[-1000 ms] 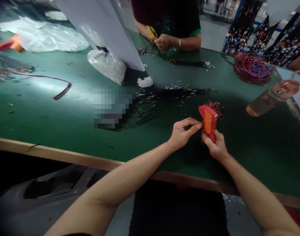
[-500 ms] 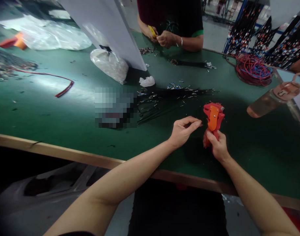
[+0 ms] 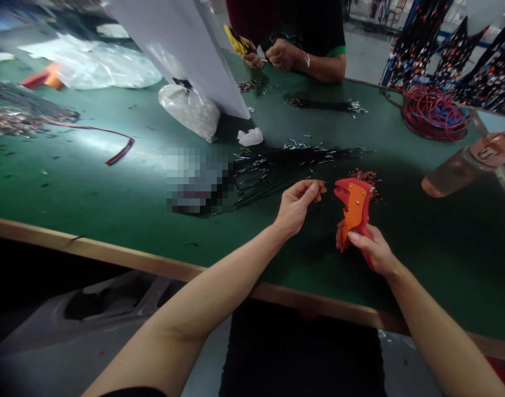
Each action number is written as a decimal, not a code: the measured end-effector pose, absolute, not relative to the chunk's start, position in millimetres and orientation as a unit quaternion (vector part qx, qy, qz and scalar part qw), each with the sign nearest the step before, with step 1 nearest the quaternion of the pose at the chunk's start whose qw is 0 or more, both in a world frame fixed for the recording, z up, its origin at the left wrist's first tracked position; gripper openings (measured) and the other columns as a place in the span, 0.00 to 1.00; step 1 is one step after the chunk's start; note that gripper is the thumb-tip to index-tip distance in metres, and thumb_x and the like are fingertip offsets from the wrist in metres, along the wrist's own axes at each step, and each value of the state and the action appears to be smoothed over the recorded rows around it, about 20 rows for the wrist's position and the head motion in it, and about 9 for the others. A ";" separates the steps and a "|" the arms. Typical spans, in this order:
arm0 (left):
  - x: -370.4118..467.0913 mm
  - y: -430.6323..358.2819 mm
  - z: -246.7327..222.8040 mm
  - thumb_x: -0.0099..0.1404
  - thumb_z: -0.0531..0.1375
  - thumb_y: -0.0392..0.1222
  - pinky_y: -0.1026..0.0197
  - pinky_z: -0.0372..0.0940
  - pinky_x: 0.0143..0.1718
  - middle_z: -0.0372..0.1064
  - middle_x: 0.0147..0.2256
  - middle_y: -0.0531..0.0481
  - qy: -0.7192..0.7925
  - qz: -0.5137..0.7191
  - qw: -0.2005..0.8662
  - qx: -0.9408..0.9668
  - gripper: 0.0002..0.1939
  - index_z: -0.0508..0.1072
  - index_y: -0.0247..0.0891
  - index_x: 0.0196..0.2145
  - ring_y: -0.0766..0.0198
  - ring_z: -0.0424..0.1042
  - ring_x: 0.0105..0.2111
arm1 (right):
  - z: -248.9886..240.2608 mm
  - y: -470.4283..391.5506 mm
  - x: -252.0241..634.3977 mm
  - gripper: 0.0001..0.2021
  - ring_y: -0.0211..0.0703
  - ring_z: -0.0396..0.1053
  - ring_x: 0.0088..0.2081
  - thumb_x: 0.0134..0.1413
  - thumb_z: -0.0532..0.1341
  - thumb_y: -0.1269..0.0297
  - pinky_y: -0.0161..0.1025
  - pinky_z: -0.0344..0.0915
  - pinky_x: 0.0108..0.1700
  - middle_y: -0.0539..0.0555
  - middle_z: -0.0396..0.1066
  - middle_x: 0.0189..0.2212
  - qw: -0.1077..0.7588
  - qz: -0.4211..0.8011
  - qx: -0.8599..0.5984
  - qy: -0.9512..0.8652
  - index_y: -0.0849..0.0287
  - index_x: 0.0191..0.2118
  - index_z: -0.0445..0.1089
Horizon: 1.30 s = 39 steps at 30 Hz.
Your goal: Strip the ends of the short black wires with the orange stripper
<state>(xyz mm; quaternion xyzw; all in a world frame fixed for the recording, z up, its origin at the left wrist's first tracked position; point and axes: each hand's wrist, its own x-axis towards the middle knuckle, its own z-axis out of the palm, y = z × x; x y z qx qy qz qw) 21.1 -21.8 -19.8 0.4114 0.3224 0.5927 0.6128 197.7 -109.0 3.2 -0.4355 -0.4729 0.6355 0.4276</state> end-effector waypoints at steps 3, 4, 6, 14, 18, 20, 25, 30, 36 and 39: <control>20.8 -22.8 -19.0 0.55 0.69 0.54 0.65 0.64 0.32 0.76 0.29 0.50 0.306 0.581 0.619 0.432 0.16 0.79 0.37 0.32 0.71 0.67 0.26 | 4.8 -110.5 195.4 0.16 0.46 0.71 0.31 0.51 0.67 0.53 0.43 0.68 0.34 0.56 0.73 0.31 0.421 0.652 -0.418 -0.473 0.61 0.39 0.72; 20.6 -23.1 -18.6 0.55 0.68 0.55 0.65 0.64 0.32 0.76 0.28 0.50 0.300 0.577 0.619 0.439 0.17 0.79 0.37 0.32 0.71 0.67 0.26 | 5.0 -110.7 195.0 0.16 0.46 0.71 0.31 0.52 0.66 0.53 0.42 0.68 0.34 0.56 0.73 0.31 0.423 0.654 -0.415 -0.471 0.60 0.39 0.71; 20.1 -23.5 -17.7 0.55 0.68 0.56 0.65 0.64 0.32 0.75 0.28 0.51 0.292 0.573 0.619 0.450 0.18 0.79 0.37 0.31 0.71 0.67 0.26 | 5.2 -111.0 194.8 0.16 0.45 0.71 0.31 0.52 0.66 0.53 0.42 0.68 0.34 0.56 0.73 0.30 0.424 0.659 -0.411 -0.466 0.60 0.39 0.71; 18.5 -24.0 -15.4 0.55 0.67 0.60 0.64 0.65 0.32 0.73 0.27 0.51 0.289 0.557 0.606 0.489 0.20 0.76 0.38 0.30 0.71 0.67 0.26 | 7.8 -111.9 190.9 0.16 0.45 0.71 0.29 0.51 0.66 0.51 0.42 0.69 0.32 0.55 0.73 0.29 0.406 0.669 -0.407 -0.471 0.59 0.36 0.71; 18.6 -24.8 -14.9 0.55 0.66 0.61 0.64 0.65 0.32 0.71 0.25 0.52 0.286 0.545 0.607 0.502 0.21 0.76 0.38 0.30 0.70 0.66 0.25 | 8.6 -112.9 189.7 0.17 0.45 0.71 0.28 0.49 0.67 0.50 0.42 0.70 0.30 0.55 0.73 0.28 0.406 0.666 -0.418 -0.466 0.60 0.35 0.71; 18.4 -25.3 -14.1 0.55 0.65 0.61 0.64 0.65 0.32 0.70 0.25 0.53 0.284 0.543 0.607 0.505 0.21 0.75 0.38 0.30 0.70 0.66 0.25 | 8.2 -113.5 189.8 0.17 0.44 0.71 0.27 0.49 0.67 0.50 0.41 0.69 0.29 0.54 0.72 0.27 0.407 0.669 -0.419 -0.460 0.60 0.35 0.72; 17.5 -26.0 -12.6 0.56 0.65 0.61 0.64 0.65 0.32 0.69 0.24 0.53 0.282 0.544 0.604 0.510 0.21 0.75 0.38 0.29 0.70 0.65 0.25 | 6.5 -114.3 189.4 0.16 0.42 0.70 0.25 0.51 0.67 0.51 0.40 0.69 0.27 0.54 0.71 0.26 0.411 0.669 -0.414 -0.462 0.62 0.33 0.73; 17.3 -25.5 -13.0 0.56 0.66 0.60 0.64 0.64 0.31 0.68 0.23 0.54 0.280 0.555 0.587 0.518 0.21 0.75 0.38 0.29 0.70 0.65 0.25 | 3.7 -114.9 188.7 0.16 0.41 0.69 0.24 0.52 0.66 0.51 0.39 0.68 0.26 0.53 0.70 0.24 0.409 0.663 -0.422 -0.463 0.61 0.32 0.71; 17.0 -24.9 -12.6 0.55 0.66 0.60 0.64 0.63 0.29 0.68 0.24 0.53 0.289 0.558 0.569 0.530 0.20 0.77 0.38 0.28 0.70 0.63 0.25 | 4.4 -116.1 188.3 0.17 0.40 0.67 0.22 0.50 0.67 0.49 0.39 0.66 0.24 0.51 0.68 0.22 0.411 0.658 -0.433 -0.459 0.61 0.31 0.71; 16.8 -24.4 -12.4 0.55 0.67 0.59 0.64 0.61 0.28 0.68 0.25 0.53 0.291 0.561 0.568 0.528 0.19 0.78 0.38 0.29 0.70 0.63 0.25 | 5.7 -117.3 187.6 0.17 0.39 0.66 0.21 0.51 0.66 0.49 0.38 0.64 0.23 0.50 0.68 0.21 0.413 0.653 -0.435 -0.463 0.61 0.30 0.71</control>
